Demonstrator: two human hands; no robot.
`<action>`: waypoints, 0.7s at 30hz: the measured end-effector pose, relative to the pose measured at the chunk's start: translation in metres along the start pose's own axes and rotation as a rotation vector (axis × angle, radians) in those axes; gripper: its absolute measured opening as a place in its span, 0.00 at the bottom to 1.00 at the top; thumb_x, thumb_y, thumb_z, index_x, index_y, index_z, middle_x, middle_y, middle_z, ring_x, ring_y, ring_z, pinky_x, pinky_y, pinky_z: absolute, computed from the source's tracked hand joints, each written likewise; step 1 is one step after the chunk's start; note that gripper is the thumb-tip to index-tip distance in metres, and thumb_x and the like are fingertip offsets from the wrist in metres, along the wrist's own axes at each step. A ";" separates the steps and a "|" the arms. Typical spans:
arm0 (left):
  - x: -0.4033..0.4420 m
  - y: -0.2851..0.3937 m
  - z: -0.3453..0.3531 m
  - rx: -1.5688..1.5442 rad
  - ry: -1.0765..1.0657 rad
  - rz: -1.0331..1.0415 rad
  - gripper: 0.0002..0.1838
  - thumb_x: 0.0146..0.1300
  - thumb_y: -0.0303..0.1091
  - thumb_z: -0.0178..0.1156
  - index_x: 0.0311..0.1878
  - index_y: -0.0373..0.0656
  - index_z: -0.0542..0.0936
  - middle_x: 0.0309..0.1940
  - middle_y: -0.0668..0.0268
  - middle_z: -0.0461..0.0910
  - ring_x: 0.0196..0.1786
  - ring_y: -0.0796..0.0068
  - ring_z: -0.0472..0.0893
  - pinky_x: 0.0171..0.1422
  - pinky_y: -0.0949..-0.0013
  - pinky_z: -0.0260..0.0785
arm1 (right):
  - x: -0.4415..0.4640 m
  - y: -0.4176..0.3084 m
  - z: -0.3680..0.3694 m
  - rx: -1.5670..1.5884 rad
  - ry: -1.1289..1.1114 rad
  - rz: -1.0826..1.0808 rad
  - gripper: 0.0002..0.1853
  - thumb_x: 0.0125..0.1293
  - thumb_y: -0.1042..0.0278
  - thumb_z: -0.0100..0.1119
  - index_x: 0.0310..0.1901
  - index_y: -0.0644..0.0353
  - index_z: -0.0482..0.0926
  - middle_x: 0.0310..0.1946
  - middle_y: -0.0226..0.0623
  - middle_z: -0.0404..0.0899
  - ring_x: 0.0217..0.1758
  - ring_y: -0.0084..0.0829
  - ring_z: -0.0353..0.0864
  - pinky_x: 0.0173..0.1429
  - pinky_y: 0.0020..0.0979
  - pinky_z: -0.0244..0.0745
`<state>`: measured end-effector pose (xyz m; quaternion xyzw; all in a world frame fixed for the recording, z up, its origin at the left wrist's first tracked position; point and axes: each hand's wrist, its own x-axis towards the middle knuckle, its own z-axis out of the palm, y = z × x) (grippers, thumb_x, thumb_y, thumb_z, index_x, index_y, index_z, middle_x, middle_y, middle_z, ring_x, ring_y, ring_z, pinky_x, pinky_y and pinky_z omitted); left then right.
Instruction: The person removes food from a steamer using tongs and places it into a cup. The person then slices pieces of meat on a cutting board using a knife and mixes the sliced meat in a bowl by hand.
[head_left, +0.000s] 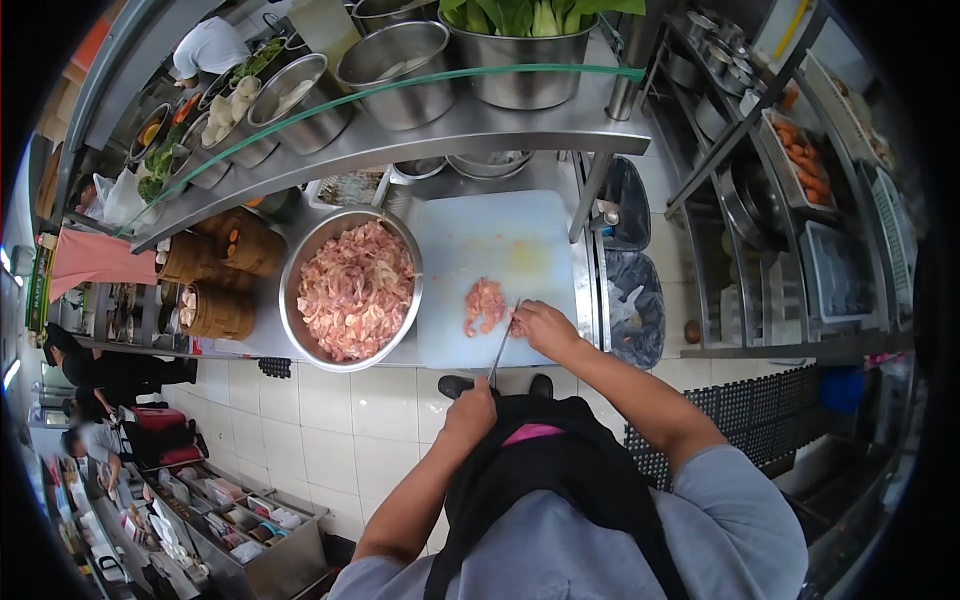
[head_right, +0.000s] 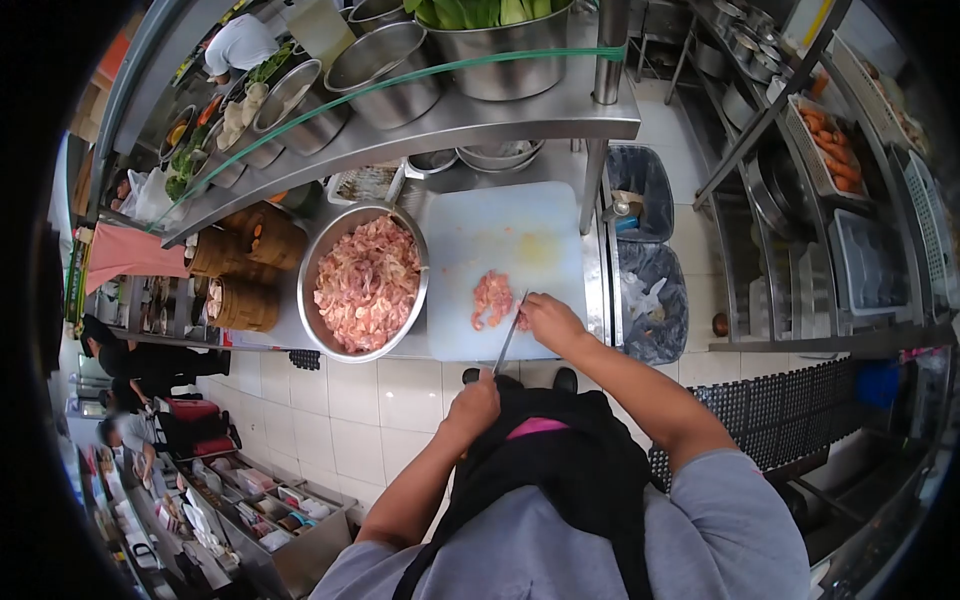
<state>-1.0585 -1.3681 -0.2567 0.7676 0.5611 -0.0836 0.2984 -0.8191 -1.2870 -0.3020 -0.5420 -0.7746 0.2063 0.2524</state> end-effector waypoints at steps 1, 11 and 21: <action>0.010 0.004 0.001 -0.026 0.073 0.028 0.11 0.72 0.31 0.50 0.51 0.35 0.68 0.32 0.35 0.84 0.37 0.32 0.86 0.43 0.35 0.79 | 0.001 -0.005 -0.002 -0.011 -0.023 0.025 0.06 0.61 0.77 0.58 0.40 0.63 0.81 0.42 0.45 0.81 0.47 0.46 0.83 0.54 0.43 0.80; 0.023 -0.007 0.003 -0.043 0.039 0.012 0.12 0.75 0.34 0.47 0.53 0.34 0.68 0.34 0.35 0.84 0.39 0.31 0.85 0.46 0.37 0.79 | 0.003 0.002 -0.002 -0.024 -0.001 0.006 0.05 0.65 0.73 0.59 0.40 0.63 0.81 0.40 0.46 0.81 0.47 0.49 0.83 0.53 0.44 0.80; -0.027 0.010 -0.035 0.039 0.023 0.028 0.13 0.73 0.33 0.50 0.54 0.34 0.70 0.29 0.37 0.84 0.35 0.34 0.86 0.41 0.37 0.80 | -0.015 -0.005 -0.016 0.214 0.050 0.016 0.04 0.69 0.71 0.60 0.38 0.60 0.83 0.41 0.41 0.80 0.48 0.48 0.82 0.53 0.44 0.79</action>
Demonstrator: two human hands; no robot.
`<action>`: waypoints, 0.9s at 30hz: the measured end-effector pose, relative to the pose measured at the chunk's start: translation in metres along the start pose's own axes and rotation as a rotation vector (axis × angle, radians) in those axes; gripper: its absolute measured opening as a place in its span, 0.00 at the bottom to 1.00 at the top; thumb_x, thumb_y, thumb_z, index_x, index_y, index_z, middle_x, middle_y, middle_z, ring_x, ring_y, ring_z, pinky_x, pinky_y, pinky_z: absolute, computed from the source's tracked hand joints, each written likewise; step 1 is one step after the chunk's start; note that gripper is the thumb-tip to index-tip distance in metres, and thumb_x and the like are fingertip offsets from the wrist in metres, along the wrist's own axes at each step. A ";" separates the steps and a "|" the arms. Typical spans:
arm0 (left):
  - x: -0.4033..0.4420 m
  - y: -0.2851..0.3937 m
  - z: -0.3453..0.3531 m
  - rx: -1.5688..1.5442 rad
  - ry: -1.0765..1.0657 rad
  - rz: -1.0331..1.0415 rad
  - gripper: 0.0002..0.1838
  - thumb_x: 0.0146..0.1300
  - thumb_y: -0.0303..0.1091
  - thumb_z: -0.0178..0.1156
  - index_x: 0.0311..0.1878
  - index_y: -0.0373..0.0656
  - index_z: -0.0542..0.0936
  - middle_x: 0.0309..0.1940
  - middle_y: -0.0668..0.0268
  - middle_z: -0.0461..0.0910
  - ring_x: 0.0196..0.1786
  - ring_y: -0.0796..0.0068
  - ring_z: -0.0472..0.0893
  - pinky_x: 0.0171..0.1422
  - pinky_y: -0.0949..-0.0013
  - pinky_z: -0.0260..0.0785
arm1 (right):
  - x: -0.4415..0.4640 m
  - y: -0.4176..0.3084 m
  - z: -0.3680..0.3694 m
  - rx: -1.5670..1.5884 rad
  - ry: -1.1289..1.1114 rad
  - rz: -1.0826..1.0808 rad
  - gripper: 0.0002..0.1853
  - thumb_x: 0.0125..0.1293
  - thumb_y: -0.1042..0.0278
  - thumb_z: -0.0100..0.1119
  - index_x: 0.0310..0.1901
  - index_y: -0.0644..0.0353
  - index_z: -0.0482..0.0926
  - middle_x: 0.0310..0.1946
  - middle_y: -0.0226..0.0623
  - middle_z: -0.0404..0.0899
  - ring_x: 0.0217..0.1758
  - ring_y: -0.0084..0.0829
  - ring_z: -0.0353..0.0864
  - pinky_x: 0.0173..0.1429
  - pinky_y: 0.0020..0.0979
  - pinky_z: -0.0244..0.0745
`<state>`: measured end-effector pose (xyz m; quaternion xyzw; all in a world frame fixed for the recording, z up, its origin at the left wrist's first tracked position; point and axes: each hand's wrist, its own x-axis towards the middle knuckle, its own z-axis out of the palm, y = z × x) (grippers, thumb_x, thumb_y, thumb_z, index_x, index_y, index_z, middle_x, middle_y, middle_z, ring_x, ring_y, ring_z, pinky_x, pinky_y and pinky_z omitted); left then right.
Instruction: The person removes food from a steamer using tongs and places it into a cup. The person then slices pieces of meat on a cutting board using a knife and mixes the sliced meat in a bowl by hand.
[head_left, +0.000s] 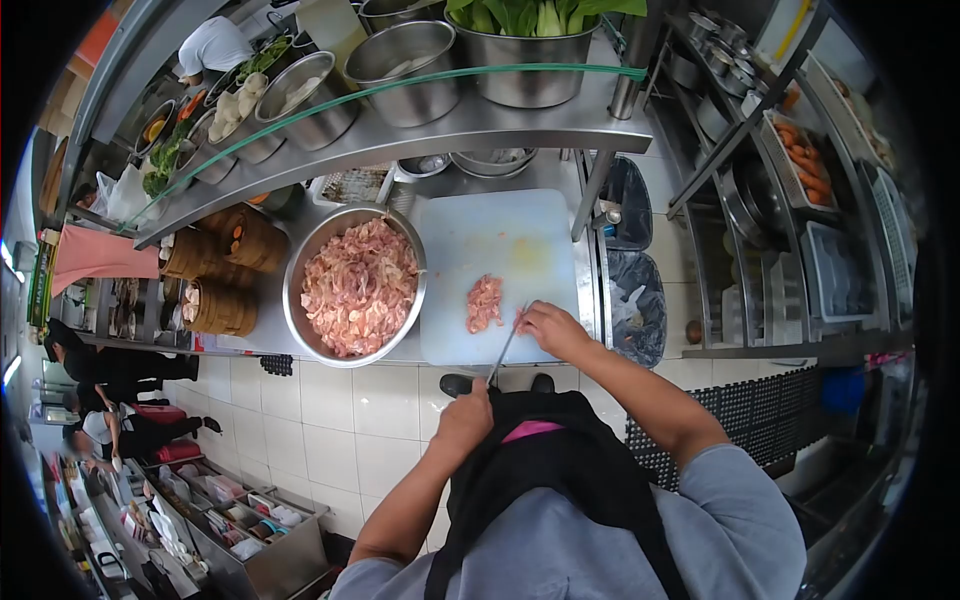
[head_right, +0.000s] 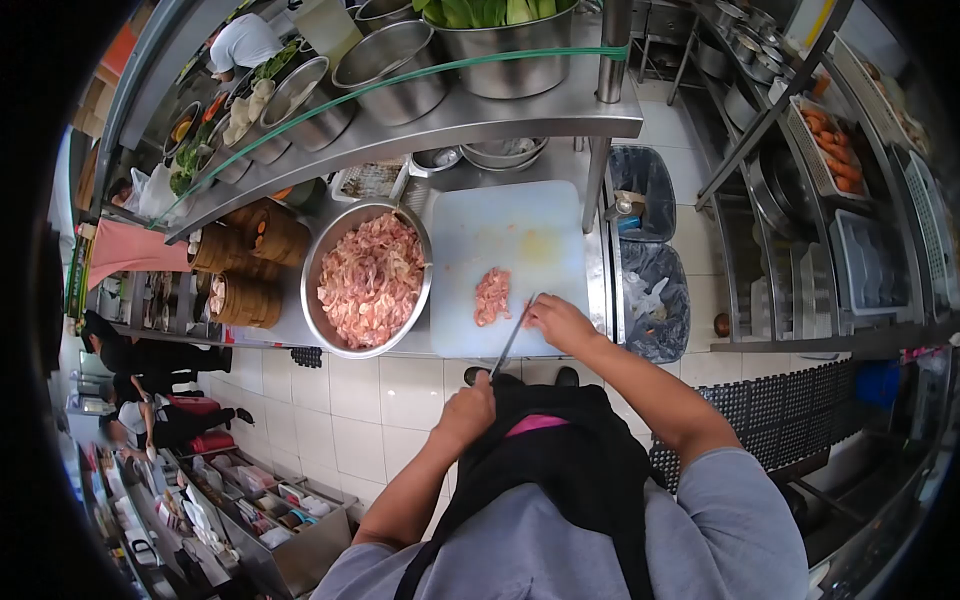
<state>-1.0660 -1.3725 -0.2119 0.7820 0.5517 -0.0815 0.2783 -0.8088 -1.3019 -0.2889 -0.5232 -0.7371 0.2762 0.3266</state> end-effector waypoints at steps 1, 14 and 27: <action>0.001 0.002 0.006 -0.001 -0.001 0.000 0.13 0.73 0.33 0.50 0.54 0.34 0.70 0.29 0.37 0.84 0.35 0.34 0.86 0.41 0.37 0.80 | 0.002 0.001 0.002 -0.070 -0.028 -0.057 0.04 0.68 0.72 0.60 0.38 0.59 0.84 0.41 0.41 0.80 0.47 0.47 0.82 0.53 0.44 0.79; 0.058 -0.010 0.050 -0.111 0.086 0.064 0.12 0.73 0.30 0.48 0.55 0.33 0.68 0.30 0.36 0.83 0.36 0.33 0.86 0.41 0.38 0.79 | 0.001 0.001 0.017 -0.174 0.006 -0.016 0.05 0.65 0.73 0.60 0.41 0.60 0.81 0.41 0.44 0.79 0.44 0.47 0.82 0.50 0.45 0.80; 0.002 -0.009 0.023 -0.079 -0.047 0.037 0.13 0.74 0.33 0.50 0.54 0.33 0.68 0.28 0.34 0.82 0.35 0.30 0.85 0.41 0.35 0.78 | -0.005 0.005 0.006 -0.142 0.024 -0.089 0.04 0.66 0.72 0.61 0.36 0.60 0.84 0.37 0.44 0.80 0.45 0.46 0.83 0.52 0.42 0.80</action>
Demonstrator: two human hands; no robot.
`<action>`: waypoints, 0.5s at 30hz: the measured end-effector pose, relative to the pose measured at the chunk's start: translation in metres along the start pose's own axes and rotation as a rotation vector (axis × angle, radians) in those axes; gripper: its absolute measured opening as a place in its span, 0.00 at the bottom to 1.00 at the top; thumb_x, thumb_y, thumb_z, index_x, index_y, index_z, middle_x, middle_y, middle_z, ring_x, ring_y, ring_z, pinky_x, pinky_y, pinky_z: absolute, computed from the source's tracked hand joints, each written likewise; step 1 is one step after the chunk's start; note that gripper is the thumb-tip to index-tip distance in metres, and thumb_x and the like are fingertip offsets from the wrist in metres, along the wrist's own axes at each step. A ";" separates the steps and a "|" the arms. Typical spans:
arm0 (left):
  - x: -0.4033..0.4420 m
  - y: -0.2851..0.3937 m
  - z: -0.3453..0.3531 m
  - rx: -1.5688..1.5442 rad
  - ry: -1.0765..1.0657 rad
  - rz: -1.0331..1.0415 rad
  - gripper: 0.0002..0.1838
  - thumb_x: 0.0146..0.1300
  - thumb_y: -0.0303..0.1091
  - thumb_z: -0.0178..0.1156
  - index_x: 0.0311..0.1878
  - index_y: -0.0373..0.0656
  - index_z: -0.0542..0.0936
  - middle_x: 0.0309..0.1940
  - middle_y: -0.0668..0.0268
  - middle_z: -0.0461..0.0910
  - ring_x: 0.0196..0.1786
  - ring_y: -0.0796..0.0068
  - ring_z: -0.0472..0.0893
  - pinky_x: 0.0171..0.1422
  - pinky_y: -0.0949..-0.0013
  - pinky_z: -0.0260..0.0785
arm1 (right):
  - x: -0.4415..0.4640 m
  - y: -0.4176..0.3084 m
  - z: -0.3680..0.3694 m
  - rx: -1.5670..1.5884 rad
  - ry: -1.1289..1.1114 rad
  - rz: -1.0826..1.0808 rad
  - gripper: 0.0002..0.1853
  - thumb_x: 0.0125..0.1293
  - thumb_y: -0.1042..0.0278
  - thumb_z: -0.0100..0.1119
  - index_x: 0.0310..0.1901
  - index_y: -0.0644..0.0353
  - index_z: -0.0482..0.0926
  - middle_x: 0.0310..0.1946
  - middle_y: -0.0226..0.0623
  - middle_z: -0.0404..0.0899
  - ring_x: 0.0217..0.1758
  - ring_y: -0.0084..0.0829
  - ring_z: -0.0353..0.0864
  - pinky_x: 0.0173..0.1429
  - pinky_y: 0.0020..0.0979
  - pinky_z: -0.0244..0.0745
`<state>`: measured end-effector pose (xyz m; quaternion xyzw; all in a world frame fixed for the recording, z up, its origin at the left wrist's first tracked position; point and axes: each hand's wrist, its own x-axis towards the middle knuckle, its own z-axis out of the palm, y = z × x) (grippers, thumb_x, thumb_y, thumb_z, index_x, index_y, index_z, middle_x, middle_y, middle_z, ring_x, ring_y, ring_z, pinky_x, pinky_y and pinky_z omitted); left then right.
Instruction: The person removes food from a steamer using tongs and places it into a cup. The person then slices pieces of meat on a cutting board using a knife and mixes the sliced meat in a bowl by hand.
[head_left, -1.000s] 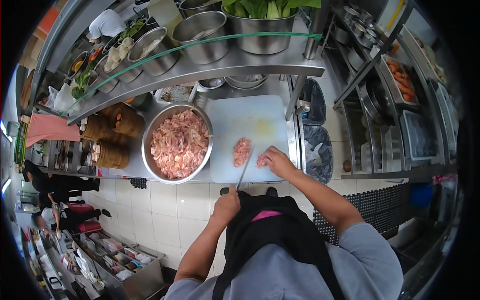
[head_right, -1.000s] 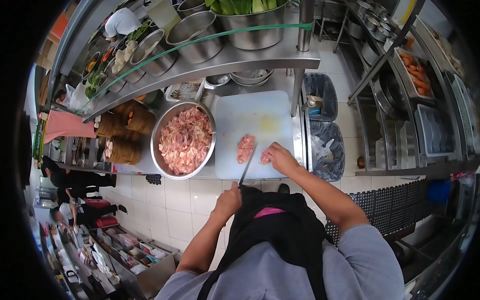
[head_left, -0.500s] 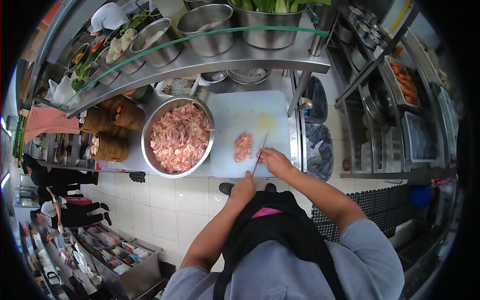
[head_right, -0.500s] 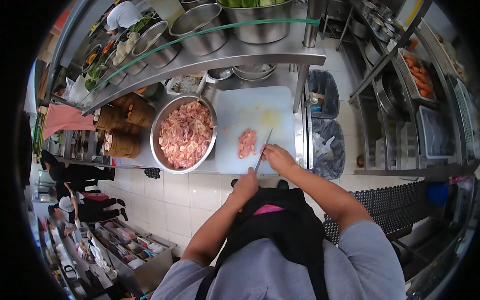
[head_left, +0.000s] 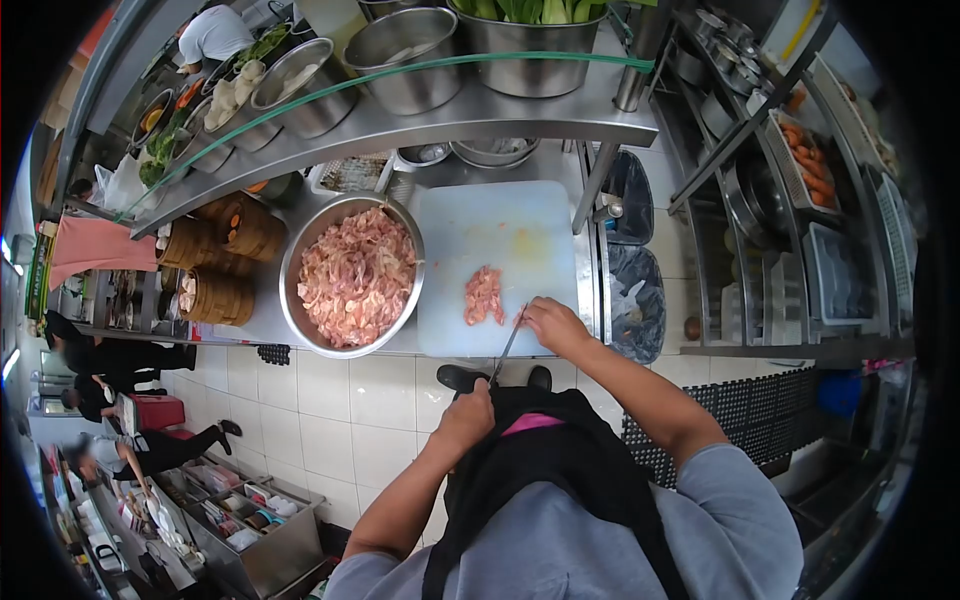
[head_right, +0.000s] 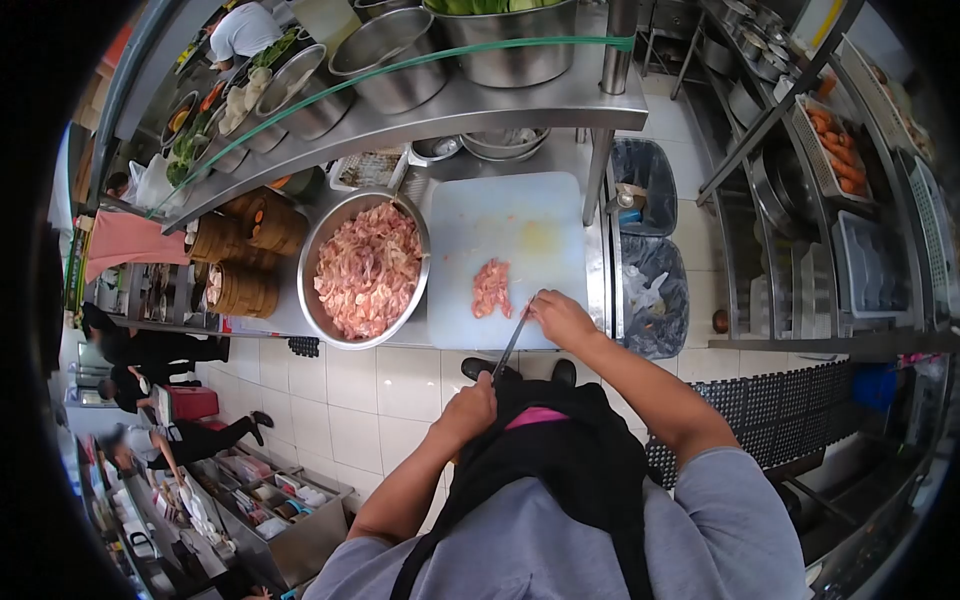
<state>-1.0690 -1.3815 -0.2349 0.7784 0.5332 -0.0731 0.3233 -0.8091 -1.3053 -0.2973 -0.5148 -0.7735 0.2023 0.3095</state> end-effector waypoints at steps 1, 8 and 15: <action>0.002 -0.001 0.005 -0.025 0.005 0.002 0.13 0.73 0.32 0.49 0.54 0.32 0.68 0.28 0.34 0.82 0.36 0.30 0.85 0.41 0.35 0.78 | 0.000 0.001 0.002 -0.022 -0.026 0.030 0.04 0.66 0.72 0.61 0.37 0.61 0.84 0.38 0.44 0.80 0.45 0.46 0.83 0.52 0.43 0.80; 0.079 -0.006 0.041 -0.052 0.153 0.093 0.15 0.71 0.30 0.49 0.55 0.30 0.68 0.28 0.35 0.83 0.35 0.32 0.86 0.40 0.37 0.79 | 0.004 0.002 0.005 -0.053 -0.080 0.064 0.04 0.67 0.72 0.60 0.40 0.62 0.82 0.38 0.45 0.81 0.46 0.49 0.82 0.53 0.44 0.79; 0.023 -0.022 -0.032 -0.024 0.155 -0.076 0.12 0.75 0.34 0.49 0.53 0.36 0.67 0.27 0.34 0.81 0.34 0.30 0.84 0.42 0.33 0.76 | 0.006 -0.011 0.019 -0.011 0.070 0.216 0.03 0.64 0.76 0.64 0.39 0.62 0.80 0.38 0.45 0.81 0.45 0.50 0.82 0.50 0.47 0.79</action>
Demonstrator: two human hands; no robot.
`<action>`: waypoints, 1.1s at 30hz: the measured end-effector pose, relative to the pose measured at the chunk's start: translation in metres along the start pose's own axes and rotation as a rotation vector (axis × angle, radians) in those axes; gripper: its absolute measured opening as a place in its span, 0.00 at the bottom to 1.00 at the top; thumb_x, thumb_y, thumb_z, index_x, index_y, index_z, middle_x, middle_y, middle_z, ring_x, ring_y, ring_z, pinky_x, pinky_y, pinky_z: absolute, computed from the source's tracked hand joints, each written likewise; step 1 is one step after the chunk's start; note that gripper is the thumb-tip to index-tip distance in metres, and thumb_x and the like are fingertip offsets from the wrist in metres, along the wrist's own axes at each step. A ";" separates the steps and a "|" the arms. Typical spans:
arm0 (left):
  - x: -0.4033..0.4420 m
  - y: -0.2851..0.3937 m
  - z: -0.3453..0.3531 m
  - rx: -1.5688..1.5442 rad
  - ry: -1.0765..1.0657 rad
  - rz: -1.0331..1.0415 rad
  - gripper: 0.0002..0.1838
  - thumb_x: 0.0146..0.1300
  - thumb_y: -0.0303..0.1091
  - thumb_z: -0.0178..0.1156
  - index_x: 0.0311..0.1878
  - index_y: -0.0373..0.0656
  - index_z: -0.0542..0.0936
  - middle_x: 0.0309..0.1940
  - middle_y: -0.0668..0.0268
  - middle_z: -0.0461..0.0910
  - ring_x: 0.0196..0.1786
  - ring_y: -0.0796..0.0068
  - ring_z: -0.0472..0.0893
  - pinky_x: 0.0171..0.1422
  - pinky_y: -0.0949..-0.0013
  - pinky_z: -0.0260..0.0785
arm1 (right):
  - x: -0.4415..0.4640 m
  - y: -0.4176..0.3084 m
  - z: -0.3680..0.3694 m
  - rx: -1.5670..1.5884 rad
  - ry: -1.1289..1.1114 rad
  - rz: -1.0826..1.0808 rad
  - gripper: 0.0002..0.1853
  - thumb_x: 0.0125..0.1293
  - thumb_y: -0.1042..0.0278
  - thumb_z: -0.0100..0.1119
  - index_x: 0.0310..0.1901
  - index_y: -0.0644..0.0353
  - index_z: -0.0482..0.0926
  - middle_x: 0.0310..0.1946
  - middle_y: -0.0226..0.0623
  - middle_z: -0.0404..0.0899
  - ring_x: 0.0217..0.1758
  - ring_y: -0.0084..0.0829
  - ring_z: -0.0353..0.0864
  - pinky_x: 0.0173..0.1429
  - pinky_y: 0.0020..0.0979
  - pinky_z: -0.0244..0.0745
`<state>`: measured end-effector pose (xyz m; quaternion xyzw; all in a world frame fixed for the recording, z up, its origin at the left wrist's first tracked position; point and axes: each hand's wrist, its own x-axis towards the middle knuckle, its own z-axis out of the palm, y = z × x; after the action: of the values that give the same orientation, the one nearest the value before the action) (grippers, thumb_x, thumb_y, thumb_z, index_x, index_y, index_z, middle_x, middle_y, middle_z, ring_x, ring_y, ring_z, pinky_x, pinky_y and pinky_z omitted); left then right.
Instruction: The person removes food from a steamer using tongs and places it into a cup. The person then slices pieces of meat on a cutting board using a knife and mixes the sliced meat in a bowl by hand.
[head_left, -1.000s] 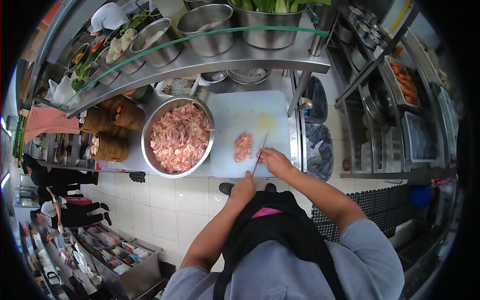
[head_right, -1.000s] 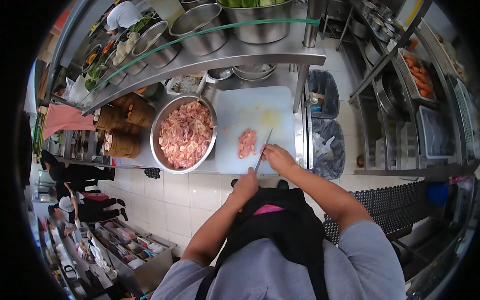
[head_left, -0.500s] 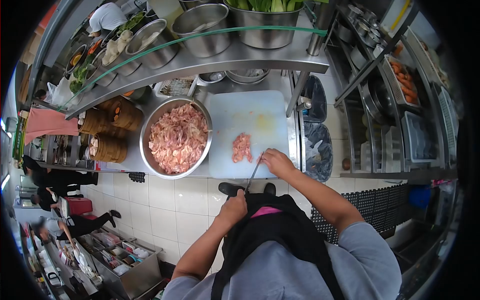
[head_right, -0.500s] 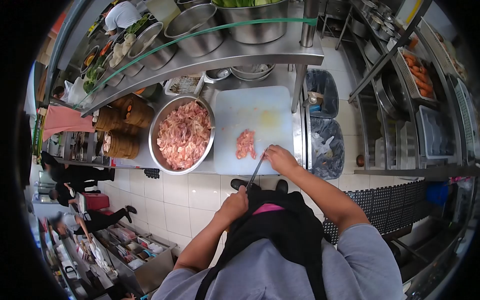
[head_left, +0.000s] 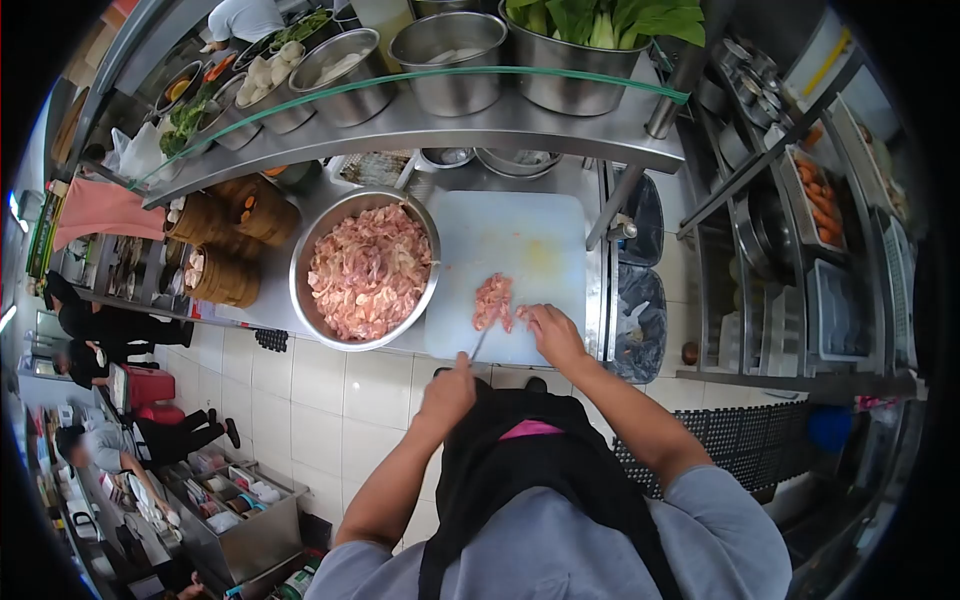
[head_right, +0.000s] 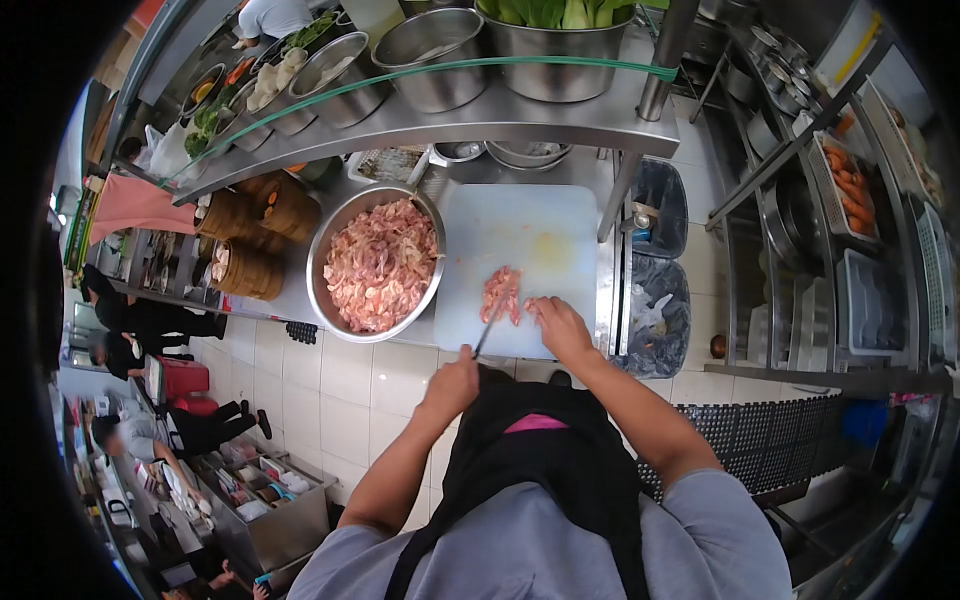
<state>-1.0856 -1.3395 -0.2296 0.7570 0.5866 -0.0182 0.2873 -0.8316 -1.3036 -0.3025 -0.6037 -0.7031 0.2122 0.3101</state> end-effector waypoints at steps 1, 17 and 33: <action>-0.003 -0.011 -0.005 0.031 0.035 -0.040 0.13 0.75 0.34 0.49 0.54 0.36 0.68 0.28 0.34 0.82 0.34 0.31 0.84 0.41 0.34 0.77 | 0.006 -0.001 0.011 0.063 0.054 0.007 0.04 0.64 0.75 0.64 0.40 0.62 0.80 0.37 0.45 0.80 0.43 0.51 0.82 0.49 0.47 0.79; 0.010 -0.013 -0.003 -0.145 0.015 -0.114 0.13 0.73 0.33 0.48 0.54 0.34 0.68 0.33 0.33 0.83 0.40 0.30 0.84 0.47 0.35 0.77 | 0.071 -0.002 0.025 0.062 0.098 -0.239 0.22 0.63 0.61 0.67 0.57 0.62 0.79 0.60 0.52 0.74 0.65 0.54 0.72 0.70 0.51 0.66; 0.018 -0.084 -0.002 -0.397 0.065 -0.043 0.15 0.74 0.36 0.52 0.55 0.34 0.70 0.31 0.31 0.81 0.38 0.27 0.83 0.47 0.32 0.75 | 0.073 0.025 0.035 -0.083 0.254 -0.140 0.05 0.59 0.72 0.66 0.38 0.54 0.82 0.28 0.33 0.79 0.24 0.31 0.79 0.29 0.33 0.76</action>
<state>-1.1556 -1.3103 -0.2694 0.6731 0.6035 0.1159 0.4114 -0.8436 -1.2244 -0.3314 -0.5875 -0.7067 0.0827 0.3854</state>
